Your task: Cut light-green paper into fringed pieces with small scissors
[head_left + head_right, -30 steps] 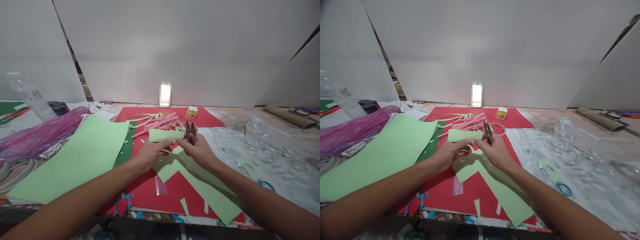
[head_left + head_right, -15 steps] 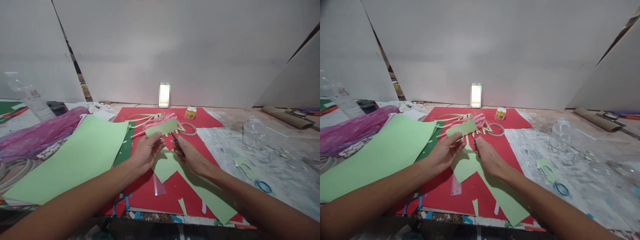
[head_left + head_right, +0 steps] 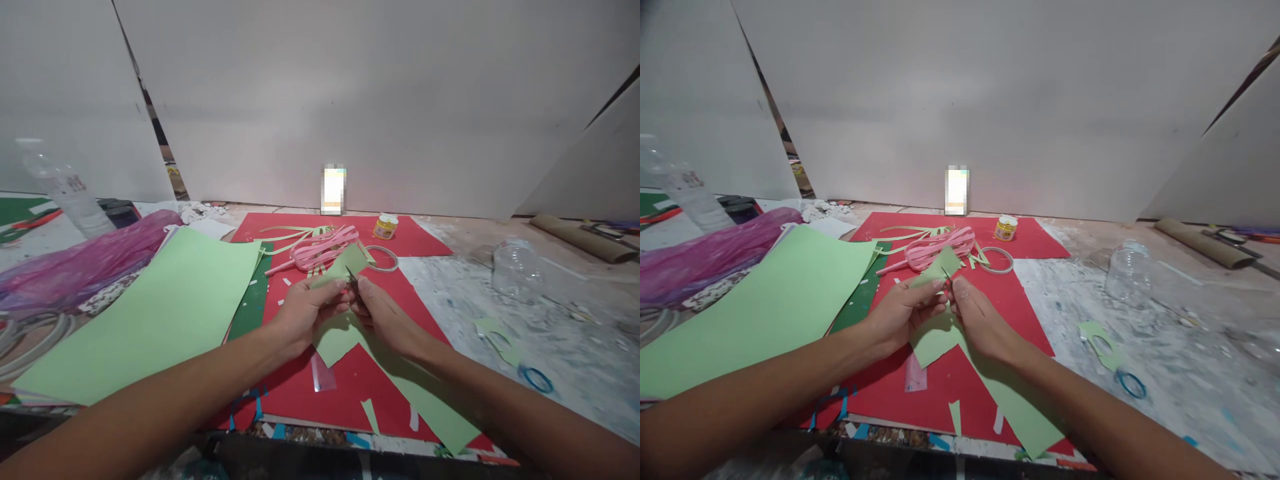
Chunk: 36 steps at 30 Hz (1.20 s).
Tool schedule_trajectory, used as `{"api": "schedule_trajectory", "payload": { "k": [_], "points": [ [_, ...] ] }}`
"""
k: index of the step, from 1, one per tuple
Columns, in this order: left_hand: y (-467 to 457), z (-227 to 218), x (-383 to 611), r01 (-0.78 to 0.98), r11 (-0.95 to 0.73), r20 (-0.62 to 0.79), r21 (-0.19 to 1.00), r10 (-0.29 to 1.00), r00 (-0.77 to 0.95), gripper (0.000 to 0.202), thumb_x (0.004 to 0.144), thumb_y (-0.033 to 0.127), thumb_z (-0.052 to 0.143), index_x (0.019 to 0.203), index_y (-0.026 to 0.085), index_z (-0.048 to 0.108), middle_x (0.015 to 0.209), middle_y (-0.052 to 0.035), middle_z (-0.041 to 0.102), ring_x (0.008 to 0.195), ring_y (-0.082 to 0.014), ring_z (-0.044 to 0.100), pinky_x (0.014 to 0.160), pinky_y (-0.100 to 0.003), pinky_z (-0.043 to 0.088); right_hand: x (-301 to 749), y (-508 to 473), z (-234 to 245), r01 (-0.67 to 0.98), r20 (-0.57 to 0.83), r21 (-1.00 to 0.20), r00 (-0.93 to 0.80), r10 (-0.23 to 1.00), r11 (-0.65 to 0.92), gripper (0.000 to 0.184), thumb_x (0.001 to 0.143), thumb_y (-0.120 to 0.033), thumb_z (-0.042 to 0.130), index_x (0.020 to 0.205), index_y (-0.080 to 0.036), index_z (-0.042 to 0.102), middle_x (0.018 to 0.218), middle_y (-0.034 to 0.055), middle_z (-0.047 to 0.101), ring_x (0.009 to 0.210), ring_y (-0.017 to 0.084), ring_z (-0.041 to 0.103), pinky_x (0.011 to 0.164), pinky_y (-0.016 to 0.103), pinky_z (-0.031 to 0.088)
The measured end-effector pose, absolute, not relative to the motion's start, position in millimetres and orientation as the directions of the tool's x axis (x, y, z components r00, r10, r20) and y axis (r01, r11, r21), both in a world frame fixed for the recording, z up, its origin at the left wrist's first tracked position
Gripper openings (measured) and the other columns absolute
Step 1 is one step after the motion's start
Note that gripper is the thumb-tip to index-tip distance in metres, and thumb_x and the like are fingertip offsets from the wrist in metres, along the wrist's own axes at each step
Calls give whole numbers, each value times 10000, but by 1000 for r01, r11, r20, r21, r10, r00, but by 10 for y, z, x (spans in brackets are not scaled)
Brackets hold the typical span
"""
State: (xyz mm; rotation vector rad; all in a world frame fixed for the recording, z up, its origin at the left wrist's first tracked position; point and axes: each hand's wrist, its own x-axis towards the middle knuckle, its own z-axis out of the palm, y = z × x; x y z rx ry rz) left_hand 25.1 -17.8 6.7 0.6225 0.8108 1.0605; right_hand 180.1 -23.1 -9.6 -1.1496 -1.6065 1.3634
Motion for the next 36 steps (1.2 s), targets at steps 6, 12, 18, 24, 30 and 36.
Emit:
{"api": "schedule_trajectory", "payload": {
  "k": [6,12,18,24,30,36],
  "points": [
    [-170,38,209,-382,265,-180,886,953,245,187,720,252,770,792,101,686,673,-30,629,593,-87,588,657,-224,536,1841,-196,-95,236,-27,-970,-336,942,56,457,946,-610,250,732,-220,358,636,-46,285,533,114,199,461,235,209],
    [-101,66,133,-192,193,-130,962,946,298,211,681,286,773,757,113,681,635,-14,574,541,-80,510,516,-209,445,1858,-211,-74,360,-1,-922,-370,929,143,464,967,-575,212,707,-216,349,644,-36,279,555,122,217,483,254,221],
    [-71,66,102,-100,172,-136,980,946,295,310,677,313,781,908,129,687,789,-65,625,570,-82,513,422,-177,343,1847,-239,-3,380,16,-910,-368,930,166,479,966,-575,233,683,-210,357,635,-32,308,556,121,256,497,263,236],
    [-66,69,79,-92,187,-153,978,945,289,429,666,338,798,1004,125,645,687,-40,614,544,-92,516,415,-183,329,1822,-218,-1,216,-55,-976,-373,926,29,489,924,-622,344,675,-202,373,602,-56,267,505,92,207,455,243,176],
    [-73,116,64,-28,162,-148,986,949,280,415,696,324,768,1026,113,630,603,-18,601,493,-86,488,417,-186,328,1812,-177,-56,108,-117,-991,-345,931,-85,486,872,-646,453,696,-194,425,580,-74,255,460,66,193,425,224,131],
    [-80,154,60,44,20,-32,999,957,288,260,750,382,700,842,141,673,618,-37,616,489,-97,499,422,-202,363,1803,-180,-22,69,-116,-993,-333,936,-98,470,876,-622,466,686,-192,461,553,-73,246,452,72,170,417,235,109]
  ]
}}
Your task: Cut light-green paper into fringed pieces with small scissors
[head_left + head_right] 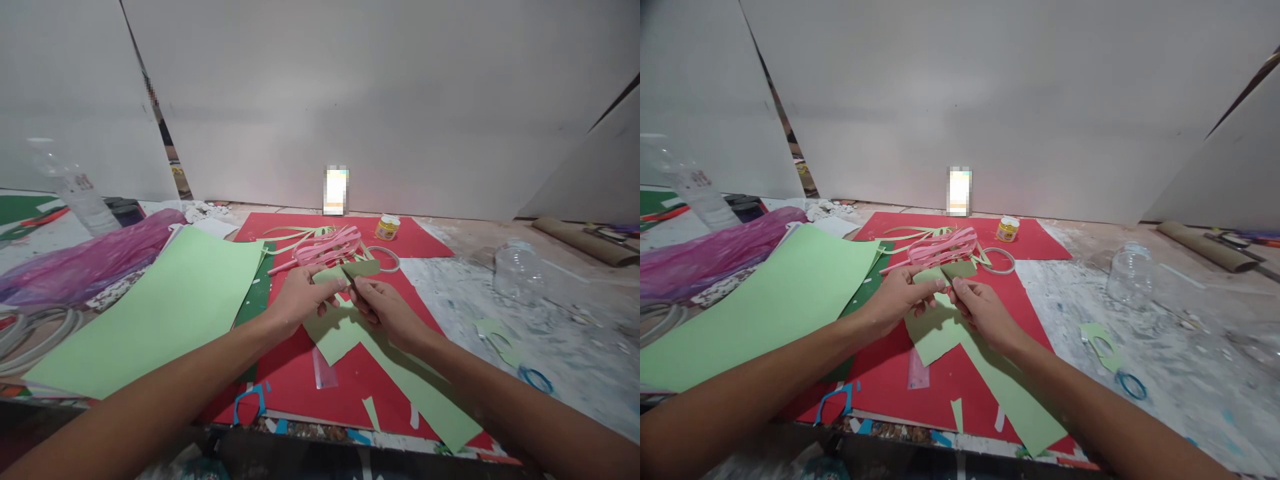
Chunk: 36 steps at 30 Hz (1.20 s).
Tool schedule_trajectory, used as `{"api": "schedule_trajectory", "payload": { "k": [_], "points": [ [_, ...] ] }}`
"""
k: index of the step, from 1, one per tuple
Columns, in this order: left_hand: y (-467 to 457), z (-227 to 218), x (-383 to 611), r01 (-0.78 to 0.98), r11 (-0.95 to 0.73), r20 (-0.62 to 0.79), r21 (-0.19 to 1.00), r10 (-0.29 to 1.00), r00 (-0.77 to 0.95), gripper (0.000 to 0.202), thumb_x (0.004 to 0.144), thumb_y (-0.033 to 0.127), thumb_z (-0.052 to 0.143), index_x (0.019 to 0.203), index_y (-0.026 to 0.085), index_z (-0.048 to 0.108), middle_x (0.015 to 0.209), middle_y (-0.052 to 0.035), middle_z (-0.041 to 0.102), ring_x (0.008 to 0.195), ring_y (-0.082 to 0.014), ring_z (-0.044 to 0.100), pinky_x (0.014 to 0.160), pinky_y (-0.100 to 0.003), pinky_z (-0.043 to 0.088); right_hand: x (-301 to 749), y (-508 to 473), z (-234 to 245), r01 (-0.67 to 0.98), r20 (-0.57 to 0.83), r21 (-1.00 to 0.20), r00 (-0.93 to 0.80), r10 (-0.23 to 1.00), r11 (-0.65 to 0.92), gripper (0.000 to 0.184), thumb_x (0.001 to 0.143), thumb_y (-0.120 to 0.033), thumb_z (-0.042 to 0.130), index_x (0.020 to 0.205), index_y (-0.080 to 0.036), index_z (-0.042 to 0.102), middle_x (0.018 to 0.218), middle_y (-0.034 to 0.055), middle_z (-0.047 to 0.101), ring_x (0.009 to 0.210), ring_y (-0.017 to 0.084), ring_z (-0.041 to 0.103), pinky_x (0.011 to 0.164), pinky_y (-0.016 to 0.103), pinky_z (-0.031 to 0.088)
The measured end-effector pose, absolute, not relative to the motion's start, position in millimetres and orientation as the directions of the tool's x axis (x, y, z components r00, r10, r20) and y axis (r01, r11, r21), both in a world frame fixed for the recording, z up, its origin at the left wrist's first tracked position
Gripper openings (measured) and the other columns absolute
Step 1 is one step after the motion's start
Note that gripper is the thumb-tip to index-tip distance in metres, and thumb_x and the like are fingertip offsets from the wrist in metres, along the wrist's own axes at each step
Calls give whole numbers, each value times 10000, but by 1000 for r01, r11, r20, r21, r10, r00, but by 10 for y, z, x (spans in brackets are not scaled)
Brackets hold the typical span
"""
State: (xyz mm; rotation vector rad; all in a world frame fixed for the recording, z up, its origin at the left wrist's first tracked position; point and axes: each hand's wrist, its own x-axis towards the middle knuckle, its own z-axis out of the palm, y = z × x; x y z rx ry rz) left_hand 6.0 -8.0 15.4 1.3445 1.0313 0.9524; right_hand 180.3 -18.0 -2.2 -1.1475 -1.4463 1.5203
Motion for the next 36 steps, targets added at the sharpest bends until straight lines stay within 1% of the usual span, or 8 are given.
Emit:
{"api": "schedule_trajectory", "payload": {
  "k": [5,8,15,25,29,32,34,36],
  "points": [
    [-76,139,53,13,13,-16,1000,955,295,223,765,376,669,760,154,691,640,-47,638,473,-90,499,421,-209,361,1801,-190,22,63,-116,-993,-324,939,-101,450,865,-612,490,704,-192,483,561,-69,260,452,71,186,420,239,116],
    [-76,140,53,1,0,0,1000,953,304,230,752,377,674,777,149,696,763,-82,680,537,-109,553,424,-213,375,1794,-198,31,75,-120,-992,-323,939,-101,467,853,-627,499,706,-184,491,564,-72,255,451,63,184,422,234,108],
    [-91,146,68,37,4,-17,999,933,359,256,759,360,656,864,128,682,854,-106,691,576,-124,592,415,-206,383,1785,-202,33,72,-119,-992,-327,937,-101,502,838,-652,496,656,-187,456,556,-75,242,450,64,173,413,232,115],
    [-77,149,56,90,24,-55,996,933,357,253,754,366,670,806,118,670,811,-118,694,553,-122,585,403,-193,386,1790,-184,-28,45,-150,-989,-326,933,-143,532,829,-663,504,610,-189,400,536,-83,209,442,57,158,413,216,106],
    [2,95,20,54,71,-86,996,925,371,177,764,313,638,790,138,649,685,-73,663,526,-126,593,402,-186,383,1803,-134,-16,-51,-297,-942,-338,893,-333,469,854,-624,500,698,-184,454,538,-84,269,421,47,156,376,174,98],
    [75,39,-11,-27,162,-141,986,921,362,126,774,269,585,726,152,584,563,-33,604,415,-102,528,388,-192,386,1868,-79,38,-224,-468,-756,-471,748,-615,413,933,-561,373,796,-186,478,549,-80,284,406,49,147,350,147,88],
    [96,35,-18,-67,209,-173,976,919,353,103,767,239,570,707,158,547,546,-25,598,383,-91,498,404,-206,422,1921,-56,77,-289,-466,-627,-605,645,-724,469,949,-582,284,820,-180,489,542,-81,264,398,52,133,335,145,92],
    [88,60,-10,-85,215,-175,973,924,340,88,755,213,583,704,158,537,561,-23,599,423,-97,529,463,-223,478,1954,-52,97,-329,-407,-575,-679,611,-749,513,942,-611,264,845,-169,507,538,-82,265,392,49,121,323,150,96]
  ]
}}
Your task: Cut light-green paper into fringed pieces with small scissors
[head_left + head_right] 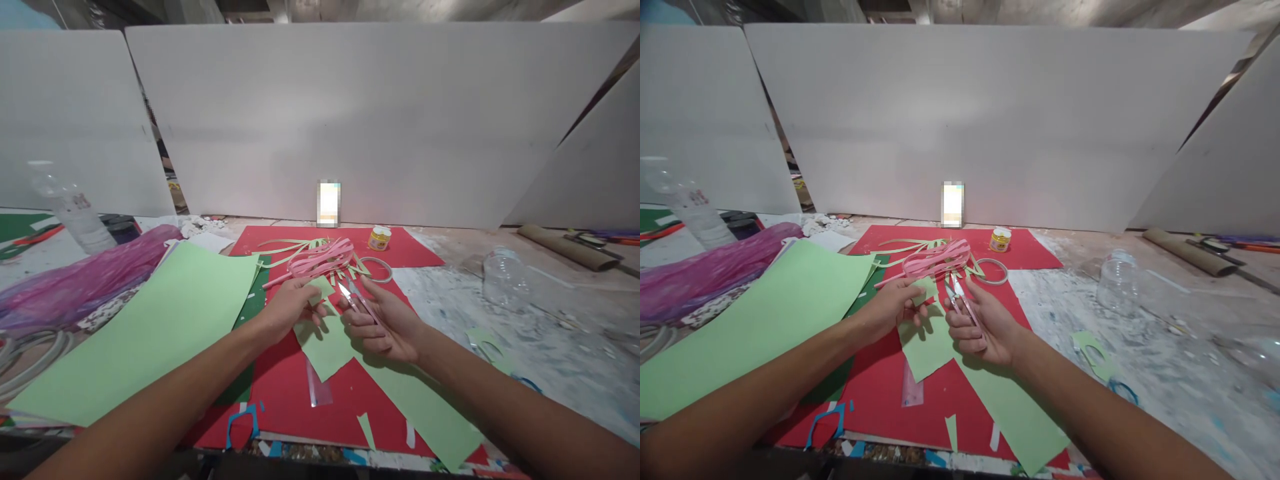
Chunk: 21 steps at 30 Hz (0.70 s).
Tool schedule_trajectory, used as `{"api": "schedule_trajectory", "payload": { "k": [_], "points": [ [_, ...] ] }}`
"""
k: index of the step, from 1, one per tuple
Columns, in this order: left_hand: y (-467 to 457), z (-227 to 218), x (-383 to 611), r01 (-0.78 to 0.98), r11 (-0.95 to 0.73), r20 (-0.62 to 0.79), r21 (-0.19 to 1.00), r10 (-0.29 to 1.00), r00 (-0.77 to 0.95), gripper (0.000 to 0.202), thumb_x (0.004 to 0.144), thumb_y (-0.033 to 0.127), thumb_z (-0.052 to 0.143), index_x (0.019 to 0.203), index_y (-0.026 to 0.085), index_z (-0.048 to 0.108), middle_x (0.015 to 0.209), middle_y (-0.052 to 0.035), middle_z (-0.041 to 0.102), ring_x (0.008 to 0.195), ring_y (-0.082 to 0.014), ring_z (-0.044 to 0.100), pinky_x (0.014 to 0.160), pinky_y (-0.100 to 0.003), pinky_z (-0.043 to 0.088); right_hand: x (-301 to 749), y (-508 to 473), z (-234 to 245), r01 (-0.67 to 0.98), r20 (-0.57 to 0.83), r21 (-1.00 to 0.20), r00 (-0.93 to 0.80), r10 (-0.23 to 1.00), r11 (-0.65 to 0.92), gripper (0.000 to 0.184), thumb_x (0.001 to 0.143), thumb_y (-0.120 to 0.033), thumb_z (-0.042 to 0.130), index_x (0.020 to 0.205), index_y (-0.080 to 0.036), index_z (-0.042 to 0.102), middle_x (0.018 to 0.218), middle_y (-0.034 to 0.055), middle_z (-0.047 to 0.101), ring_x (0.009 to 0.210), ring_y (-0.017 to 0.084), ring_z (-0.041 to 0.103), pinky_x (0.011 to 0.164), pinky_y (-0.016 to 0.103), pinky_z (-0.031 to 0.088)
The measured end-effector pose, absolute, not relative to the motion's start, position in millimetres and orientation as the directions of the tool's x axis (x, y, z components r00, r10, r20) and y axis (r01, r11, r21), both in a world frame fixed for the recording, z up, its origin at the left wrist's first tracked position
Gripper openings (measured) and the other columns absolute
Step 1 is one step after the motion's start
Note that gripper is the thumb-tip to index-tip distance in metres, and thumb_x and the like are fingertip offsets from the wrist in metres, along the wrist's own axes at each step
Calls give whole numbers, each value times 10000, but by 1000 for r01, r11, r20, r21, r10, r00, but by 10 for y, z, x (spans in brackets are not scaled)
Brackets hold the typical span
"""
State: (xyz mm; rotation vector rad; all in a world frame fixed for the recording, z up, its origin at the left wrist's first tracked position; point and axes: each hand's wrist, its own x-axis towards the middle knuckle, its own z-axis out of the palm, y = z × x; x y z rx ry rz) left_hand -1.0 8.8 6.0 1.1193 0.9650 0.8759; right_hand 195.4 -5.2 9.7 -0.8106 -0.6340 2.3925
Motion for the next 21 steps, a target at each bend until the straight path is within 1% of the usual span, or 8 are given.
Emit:
{"api": "schedule_trajectory", "payload": {
  "k": [3,5,8,11,14,17,19,21],
  "points": [
    [47,116,21,-113,192,-147,975,936,321,118,737,214,650,712,149,555,629,-25,597,558,-117,601,567,-241,528,1940,-72,78,-355,-369,-595,-677,637,-721,391,942,-529,373,828,-178,499,515,-91,258,383,47,110,320,154,96],
    [23,139,39,-114,175,-133,978,944,302,161,710,235,707,762,145,584,680,-23,597,598,-122,609,546,-231,512,1901,-94,42,-318,-384,-665,-630,675,-676,344,918,-488,458,743,-192,445,496,-100,247,378,43,107,326,157,93],
    [11,143,41,-51,118,-98,992,952,291,211,686,263,745,800,148,609,656,-9,595,555,-114,578,468,-206,441,1844,-129,-2,-239,-314,-852,-477,821,-465,419,834,-498,606,680,-212,340,487,-117,232,390,36,112,342,163,91],
    [15,123,27,46,52,-63,998,948,312,191,704,301,732,741,146,627,594,-3,594,479,-93,515,465,-212,408,1815,-156,-2,-126,-171,-967,-330,928,-223,403,762,-476,696,748,-223,383,472,-131,237,393,41,149,363,175,112],
    [16,102,26,56,40,-57,998,929,365,209,719,345,714,733,144,659,611,-13,599,475,-92,491,484,-229,410,1801,-167,28,-67,-102,-990,-243,965,-122,365,760,-482,676,779,-222,421,464,-130,237,380,46,175,373,197,135],
    [9,99,33,69,42,-67,997,907,416,231,734,363,692,680,140,664,624,-35,598,511,-107,498,504,-242,420,1791,-167,54,-32,-57,-997,-219,974,-66,363,768,-495,655,773,-221,417,481,-123,241,381,48,189,381,208,136],
    [1,110,36,78,25,-52,997,924,378,222,740,357,686,677,146,663,624,-39,599,528,-114,505,519,-248,426,1790,-167,58,-35,-57,-997,-214,975,-66,371,795,-537,612,794,-225,411,507,-118,236,393,50,177,387,206,126],
    [-8,132,36,55,12,-28,998,951,306,212,750,359,682,704,153,663,636,-39,610,554,-120,524,545,-251,435,1795,-169,49,-79,-68,-993,-226,972,-87,386,842,-605,500,828,-230,406,547,-108,245,410,54,152,394,205,118]
  ]
}}
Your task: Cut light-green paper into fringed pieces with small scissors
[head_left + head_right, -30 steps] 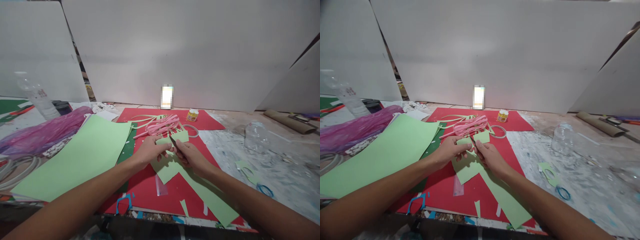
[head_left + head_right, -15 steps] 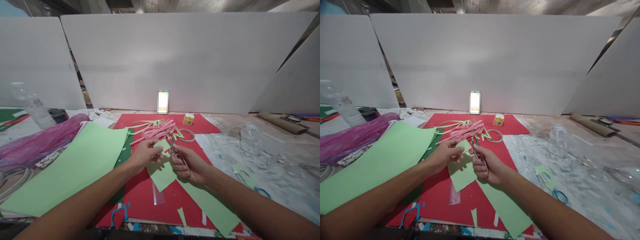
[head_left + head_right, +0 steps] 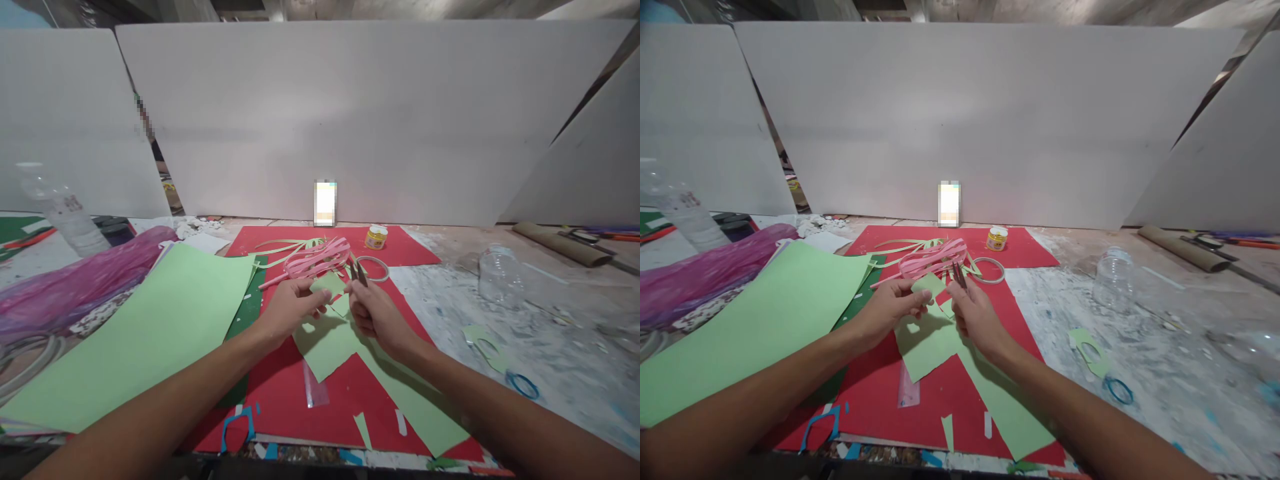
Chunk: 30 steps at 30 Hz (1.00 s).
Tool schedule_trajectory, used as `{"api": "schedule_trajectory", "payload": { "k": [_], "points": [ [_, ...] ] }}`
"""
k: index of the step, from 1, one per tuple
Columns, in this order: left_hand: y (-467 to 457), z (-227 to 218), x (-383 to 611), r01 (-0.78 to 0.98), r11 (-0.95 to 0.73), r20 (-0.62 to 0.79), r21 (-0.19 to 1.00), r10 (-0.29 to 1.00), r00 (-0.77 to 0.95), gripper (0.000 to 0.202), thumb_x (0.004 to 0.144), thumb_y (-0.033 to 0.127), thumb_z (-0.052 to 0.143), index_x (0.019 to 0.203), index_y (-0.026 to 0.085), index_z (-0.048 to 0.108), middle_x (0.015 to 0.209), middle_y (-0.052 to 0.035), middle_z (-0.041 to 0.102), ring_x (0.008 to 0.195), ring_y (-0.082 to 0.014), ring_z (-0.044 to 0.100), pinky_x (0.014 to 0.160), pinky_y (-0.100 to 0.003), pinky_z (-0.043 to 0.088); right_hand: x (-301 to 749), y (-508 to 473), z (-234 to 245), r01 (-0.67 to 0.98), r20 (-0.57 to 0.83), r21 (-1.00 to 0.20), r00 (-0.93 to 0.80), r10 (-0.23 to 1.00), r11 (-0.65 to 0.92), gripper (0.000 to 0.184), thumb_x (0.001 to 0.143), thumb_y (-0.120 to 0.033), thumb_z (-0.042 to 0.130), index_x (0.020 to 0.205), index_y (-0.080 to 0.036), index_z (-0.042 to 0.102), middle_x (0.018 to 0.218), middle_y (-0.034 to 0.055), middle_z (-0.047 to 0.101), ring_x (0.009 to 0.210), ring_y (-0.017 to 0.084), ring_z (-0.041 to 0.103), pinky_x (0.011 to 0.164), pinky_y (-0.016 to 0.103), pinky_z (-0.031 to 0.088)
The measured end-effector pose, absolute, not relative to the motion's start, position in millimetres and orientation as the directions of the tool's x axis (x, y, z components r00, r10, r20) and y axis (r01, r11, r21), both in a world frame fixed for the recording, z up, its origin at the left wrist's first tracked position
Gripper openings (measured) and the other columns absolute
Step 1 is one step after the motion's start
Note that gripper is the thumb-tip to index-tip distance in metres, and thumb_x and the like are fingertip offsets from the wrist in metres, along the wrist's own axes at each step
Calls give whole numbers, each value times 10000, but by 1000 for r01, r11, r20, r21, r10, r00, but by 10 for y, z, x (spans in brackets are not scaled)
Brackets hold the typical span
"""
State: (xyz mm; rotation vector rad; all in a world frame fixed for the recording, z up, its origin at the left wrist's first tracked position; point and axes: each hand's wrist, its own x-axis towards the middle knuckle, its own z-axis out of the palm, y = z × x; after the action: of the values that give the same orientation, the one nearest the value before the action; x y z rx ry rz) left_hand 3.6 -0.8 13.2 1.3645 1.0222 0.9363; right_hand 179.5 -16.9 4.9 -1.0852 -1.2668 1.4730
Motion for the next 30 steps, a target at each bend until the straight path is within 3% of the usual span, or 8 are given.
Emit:
{"api": "schedule_trajectory", "payload": {
  "k": [4,13,26,30],
  "points": [
    [-36,192,39,-26,40,-34,999,978,203,219,750,361,702,708,152,654,646,-28,612,591,-117,544,602,-249,459,1813,-200,15,-45,-51,-997,-291,955,-67,415,914,-627,315,845,-228,407,616,-81,279,451,73,161,416,212,151],
    [-44,156,47,-32,11,-2,999,960,278,260,751,409,707,744,150,684,713,-39,636,703,-156,617,610,-249,486,1795,-315,-23,195,54,-974,-294,954,116,403,968,-542,289,736,-221,365,708,-18,354,616,137,303,539,256,307],
    [-39,110,61,-21,37,-27,999,938,345,283,757,417,699,796,138,719,799,-82,677,739,-176,644,609,-261,490,1762,-326,-29,-32,-14,-999,-355,935,-27,407,960,-574,308,779,-214,367,648,-63,282,516,85,209,471,229,205],
    [-43,120,64,-34,47,-32,998,932,360,264,756,410,701,783,148,726,776,-74,670,734,-171,640,606,-257,486,1770,-315,-13,-19,7,-1000,-384,923,0,399,976,-549,282,781,-212,370,623,-71,282,487,75,209,451,222,194]
  ]
}}
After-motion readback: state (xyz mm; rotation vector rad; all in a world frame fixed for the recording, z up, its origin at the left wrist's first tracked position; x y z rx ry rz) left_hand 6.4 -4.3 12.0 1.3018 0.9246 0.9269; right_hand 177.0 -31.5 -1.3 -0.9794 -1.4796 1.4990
